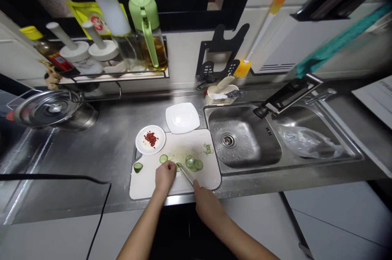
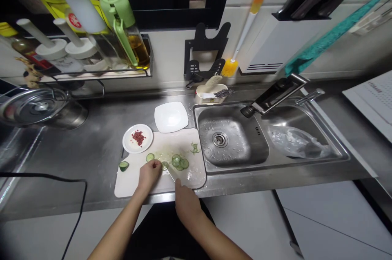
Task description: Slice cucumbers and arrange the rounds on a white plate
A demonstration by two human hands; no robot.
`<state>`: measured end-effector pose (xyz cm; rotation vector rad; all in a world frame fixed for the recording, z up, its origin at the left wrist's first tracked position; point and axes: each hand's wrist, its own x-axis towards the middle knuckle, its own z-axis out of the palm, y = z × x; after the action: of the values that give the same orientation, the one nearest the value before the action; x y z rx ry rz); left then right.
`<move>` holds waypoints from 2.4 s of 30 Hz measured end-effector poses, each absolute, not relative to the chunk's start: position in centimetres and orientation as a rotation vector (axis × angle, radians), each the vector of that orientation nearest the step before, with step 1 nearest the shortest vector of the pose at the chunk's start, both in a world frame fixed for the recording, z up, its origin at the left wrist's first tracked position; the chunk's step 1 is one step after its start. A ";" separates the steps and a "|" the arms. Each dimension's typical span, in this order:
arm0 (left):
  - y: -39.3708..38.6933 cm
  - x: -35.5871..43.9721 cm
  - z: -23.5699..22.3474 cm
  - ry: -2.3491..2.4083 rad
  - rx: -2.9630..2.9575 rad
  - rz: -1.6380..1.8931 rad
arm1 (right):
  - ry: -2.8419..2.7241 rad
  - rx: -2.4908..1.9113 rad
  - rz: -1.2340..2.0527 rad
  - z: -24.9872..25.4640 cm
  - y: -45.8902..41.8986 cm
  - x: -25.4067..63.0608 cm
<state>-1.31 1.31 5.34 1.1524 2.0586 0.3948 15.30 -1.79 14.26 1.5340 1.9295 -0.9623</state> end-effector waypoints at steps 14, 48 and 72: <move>1.4 -1.4 5.3 2.061 1.159 0.380 | 1.904 1.560 -1.030 13.9 -2.3 15.0; 1.9 -4.1 5.2 2.098 1.397 0.661 | 1.861 1.554 -1.017 12.0 -4.3 18.5; 4.3 2.7 5.1 1.923 1.210 0.378 | 1.843 1.604 -1.048 12.7 -4.1 18.2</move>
<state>2.69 4.34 5.12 1.2100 1.9227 0.3779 18.23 -4.13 12.72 1.6039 1.8426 -1.0478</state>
